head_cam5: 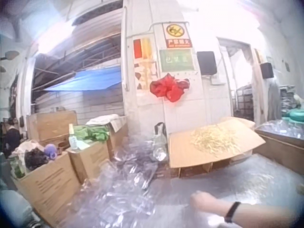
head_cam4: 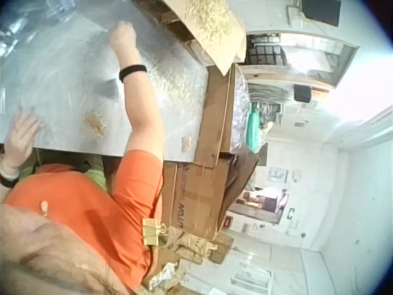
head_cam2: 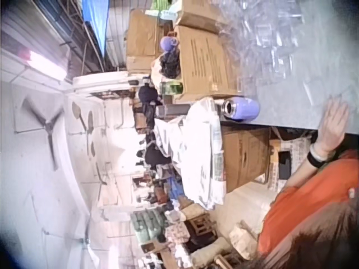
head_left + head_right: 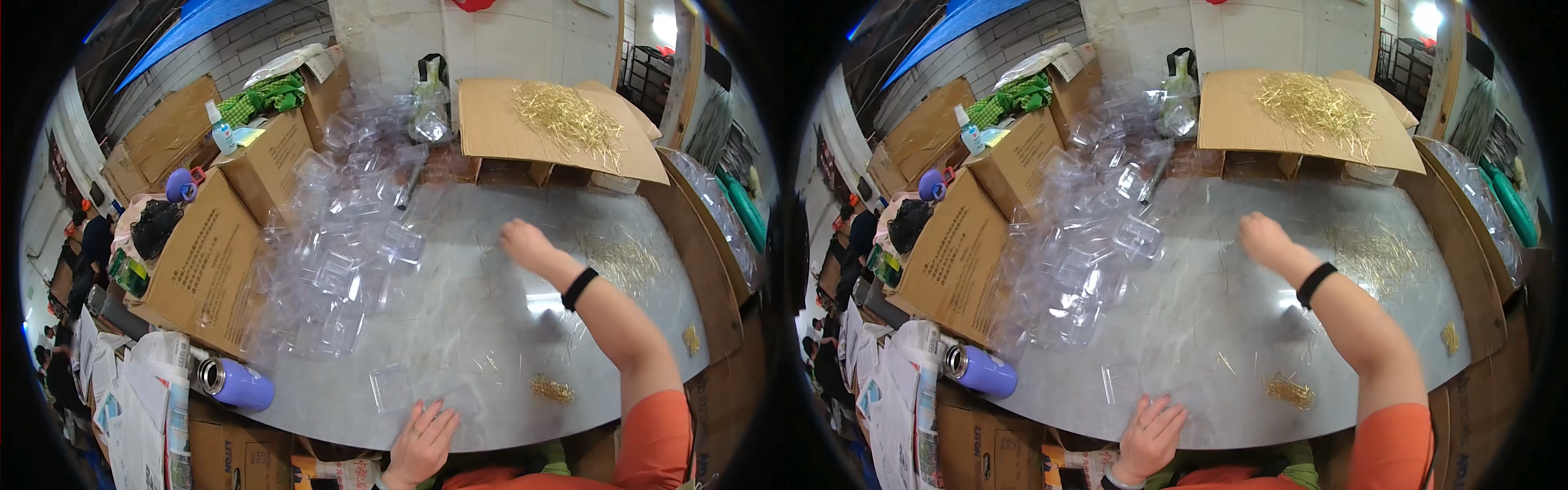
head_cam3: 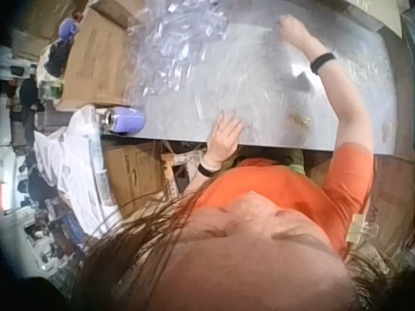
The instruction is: Gathering and packing small gold-colored metal pins into small plastic bags.
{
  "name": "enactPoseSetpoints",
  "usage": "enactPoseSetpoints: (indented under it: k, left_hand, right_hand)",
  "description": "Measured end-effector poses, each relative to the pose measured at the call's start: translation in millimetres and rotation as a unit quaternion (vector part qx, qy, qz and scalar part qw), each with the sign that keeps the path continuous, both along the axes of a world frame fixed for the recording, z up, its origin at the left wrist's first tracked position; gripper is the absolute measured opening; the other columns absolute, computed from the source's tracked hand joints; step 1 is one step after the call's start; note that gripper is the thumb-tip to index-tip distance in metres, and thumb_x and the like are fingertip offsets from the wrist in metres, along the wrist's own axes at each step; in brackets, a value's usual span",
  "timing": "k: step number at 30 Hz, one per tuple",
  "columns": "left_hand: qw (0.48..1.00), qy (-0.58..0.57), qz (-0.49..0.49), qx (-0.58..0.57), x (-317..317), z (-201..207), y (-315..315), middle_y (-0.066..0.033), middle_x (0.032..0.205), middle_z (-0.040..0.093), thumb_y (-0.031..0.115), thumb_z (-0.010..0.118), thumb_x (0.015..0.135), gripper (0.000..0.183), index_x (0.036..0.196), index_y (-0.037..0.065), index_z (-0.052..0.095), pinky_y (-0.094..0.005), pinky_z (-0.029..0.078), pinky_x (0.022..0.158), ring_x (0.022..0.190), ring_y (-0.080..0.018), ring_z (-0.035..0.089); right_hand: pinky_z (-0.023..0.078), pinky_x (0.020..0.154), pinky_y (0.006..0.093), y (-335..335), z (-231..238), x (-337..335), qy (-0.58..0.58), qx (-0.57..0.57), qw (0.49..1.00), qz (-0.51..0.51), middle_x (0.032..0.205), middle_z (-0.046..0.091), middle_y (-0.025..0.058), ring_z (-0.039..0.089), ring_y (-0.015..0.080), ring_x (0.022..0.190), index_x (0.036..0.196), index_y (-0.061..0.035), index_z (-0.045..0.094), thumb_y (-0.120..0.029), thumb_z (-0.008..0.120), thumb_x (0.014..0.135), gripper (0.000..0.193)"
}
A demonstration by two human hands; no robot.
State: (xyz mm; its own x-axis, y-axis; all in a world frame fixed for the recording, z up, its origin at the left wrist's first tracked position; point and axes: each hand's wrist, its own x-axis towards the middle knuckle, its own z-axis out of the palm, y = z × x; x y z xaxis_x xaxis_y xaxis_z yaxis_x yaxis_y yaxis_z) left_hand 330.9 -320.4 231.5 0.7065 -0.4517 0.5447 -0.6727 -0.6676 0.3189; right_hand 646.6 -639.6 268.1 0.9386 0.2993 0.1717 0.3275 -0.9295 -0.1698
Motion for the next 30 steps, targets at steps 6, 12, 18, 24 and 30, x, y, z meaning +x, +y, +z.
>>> enactPoseSetpoints:
  k: [6,12,18,24,30]
  left_hand:
    - [0.995,-0.046,-0.028,0.078,-8,-42,12,-0.021,0.145,0.055,0.028,0.079,0.085,0.079,0.149,-0.002,0.044,-0.0527,0.04,0.114,0.134,-0.041,0.052]
    - [1.0,0.015,0.004,0.017,1,11,3,-0.0081,0.115,0.067,0.005,0.069,0.081,0.028,0.108,0.002,0.073,-0.0501,0.049,0.104,0.11,-0.025,0.062]
    - [1.0,0.015,-0.018,0.015,1,5,5,-0.0122,0.117,0.066,0.01,0.065,0.085,0.029,0.111,-0.001,0.071,-0.0487,0.047,0.11,0.111,-0.0256,0.062]
    - [1.0,0.011,-0.022,-0.013,3,6,2,-0.0107,0.111,0.066,0.008,0.067,0.082,0.028,0.108,0.0,0.071,-0.0496,0.048,0.109,0.106,-0.0247,0.063]
    - [0.997,0.027,-0.02,-0.076,-1,2,6,-0.0065,0.103,0.07,0.003,0.071,0.076,0.023,0.099,0.004,0.074,-0.0536,0.048,0.107,0.096,-0.0236,0.067]
  right_hand:
    - [0.014,0.126,0.0482,12,8,40,0.189,0.076,0.977,-0.066,0.168,0.018,0.0212,0.014,0.0392,0.156,0.159,-0.0011,0.027,-0.056,0.038,0.105,0.078]
    - [0.012,0.126,0.0544,45,-24,-36,0.104,-0.033,0.954,0.281,0.166,0.023,0.0222,0.017,0.0402,0.155,0.157,0.0009,0.028,-0.056,0.042,0.104,0.079]
    - [0.015,0.126,0.0535,55,1,-104,0.175,0.036,0.886,0.428,0.165,0.024,0.0226,0.018,0.0399,0.155,0.156,0.0005,0.029,-0.051,0.044,0.105,0.074]
    - [0.014,0.126,0.0526,131,-12,-78,0.089,-0.001,0.89,0.447,0.165,0.027,0.0179,0.018,0.0371,0.155,0.156,-0.0042,0.034,-0.049,0.043,0.106,0.067]
    - [0.012,0.126,0.0546,127,-13,-102,0.07,-0.04,0.814,0.575,0.168,0.025,0.0109,0.018,0.034,0.156,0.157,-0.01,0.036,-0.046,0.046,0.106,0.064]
